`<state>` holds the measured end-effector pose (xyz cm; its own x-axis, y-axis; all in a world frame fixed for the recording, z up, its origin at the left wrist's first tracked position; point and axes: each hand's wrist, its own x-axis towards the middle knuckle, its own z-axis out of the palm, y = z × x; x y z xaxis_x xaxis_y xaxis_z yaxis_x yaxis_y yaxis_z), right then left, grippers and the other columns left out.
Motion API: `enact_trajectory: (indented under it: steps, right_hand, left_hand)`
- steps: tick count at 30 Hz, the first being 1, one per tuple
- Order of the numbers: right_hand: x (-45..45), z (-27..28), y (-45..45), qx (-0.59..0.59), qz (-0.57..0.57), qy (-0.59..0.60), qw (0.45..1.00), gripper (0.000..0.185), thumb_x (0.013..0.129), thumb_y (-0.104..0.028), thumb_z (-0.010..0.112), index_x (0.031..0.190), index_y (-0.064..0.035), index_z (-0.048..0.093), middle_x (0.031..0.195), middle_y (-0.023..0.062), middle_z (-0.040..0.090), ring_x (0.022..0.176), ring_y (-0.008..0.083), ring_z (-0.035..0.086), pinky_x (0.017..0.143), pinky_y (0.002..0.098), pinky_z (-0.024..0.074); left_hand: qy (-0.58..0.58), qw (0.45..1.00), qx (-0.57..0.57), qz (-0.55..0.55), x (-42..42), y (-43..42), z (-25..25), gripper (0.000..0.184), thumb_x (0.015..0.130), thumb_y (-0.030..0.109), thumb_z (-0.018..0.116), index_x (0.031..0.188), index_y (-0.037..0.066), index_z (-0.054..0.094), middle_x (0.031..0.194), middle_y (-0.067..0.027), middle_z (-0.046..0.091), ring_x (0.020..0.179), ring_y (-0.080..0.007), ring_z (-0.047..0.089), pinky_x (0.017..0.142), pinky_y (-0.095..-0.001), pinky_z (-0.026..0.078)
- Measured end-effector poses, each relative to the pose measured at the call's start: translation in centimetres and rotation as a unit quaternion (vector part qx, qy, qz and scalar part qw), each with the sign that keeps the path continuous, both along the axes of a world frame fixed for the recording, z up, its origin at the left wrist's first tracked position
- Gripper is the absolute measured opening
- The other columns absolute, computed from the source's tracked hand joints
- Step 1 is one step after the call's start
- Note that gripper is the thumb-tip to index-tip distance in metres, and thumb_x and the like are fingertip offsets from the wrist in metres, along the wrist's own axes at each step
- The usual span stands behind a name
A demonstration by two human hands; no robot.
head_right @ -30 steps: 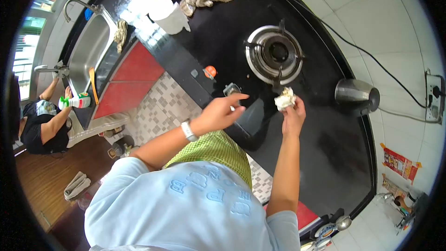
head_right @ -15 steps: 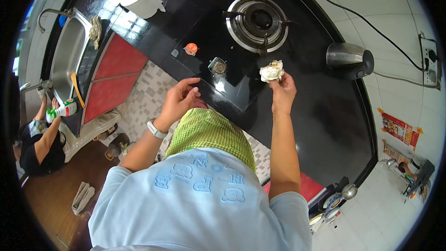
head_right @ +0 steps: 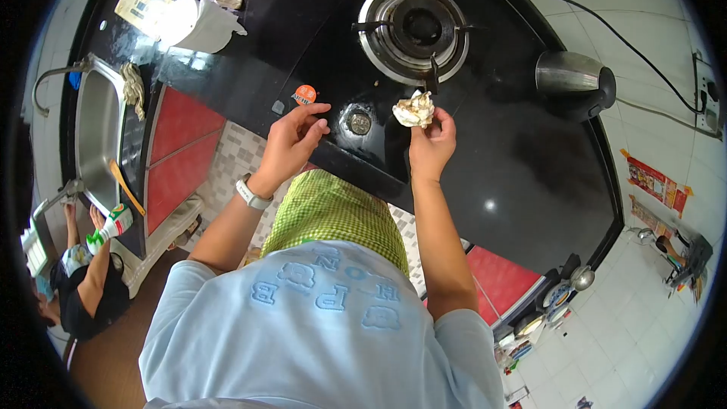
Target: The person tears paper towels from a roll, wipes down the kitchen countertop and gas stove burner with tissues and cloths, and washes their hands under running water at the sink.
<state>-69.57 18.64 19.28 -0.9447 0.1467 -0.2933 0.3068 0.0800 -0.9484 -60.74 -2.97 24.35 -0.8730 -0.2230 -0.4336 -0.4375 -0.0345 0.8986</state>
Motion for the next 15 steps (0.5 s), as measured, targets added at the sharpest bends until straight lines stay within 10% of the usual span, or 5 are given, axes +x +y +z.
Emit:
enact_trajectory:
  steps: [7, 15]
  right_hand:
    - [0.5, 0.0, -1.1, 0.035, -0.058, -0.006, 0.998, 0.037, 0.074, 0.011, 0.063, 0.108, 0.0043, 0.048, 0.103, 0.0116, 0.057, 0.094, 0.0168, 0.059, 0.081, 0.0251, 0.0489]
    - [0.6, -0.6, -0.9, 0.023, -0.046, -0.042, 0.998, 0.042, 0.073, 0.000, 0.072, 0.109, 0.0047, 0.049, 0.101, 0.0109, 0.057, 0.098, 0.0184, 0.058, 0.082, 0.0269, 0.0498]
  left_hand:
    - [0.090, 0.958, -0.246, -0.118, -6.9, -0.3, -2.2, 0.024, 0.075, 0.015, 0.067, 0.097, 0.007, 0.065, 0.076, -0.0084, 0.065, 0.066, -0.0260, 0.062, 0.061, -0.0361, 0.050]
    - [0.106, 0.936, -0.277, -0.190, -10.1, 0.8, -4.1, 0.025, 0.078, 0.014, 0.065, 0.101, 0.005, 0.065, 0.087, -0.0113, 0.065, 0.062, -0.0246, 0.061, 0.061, -0.0340, 0.049]
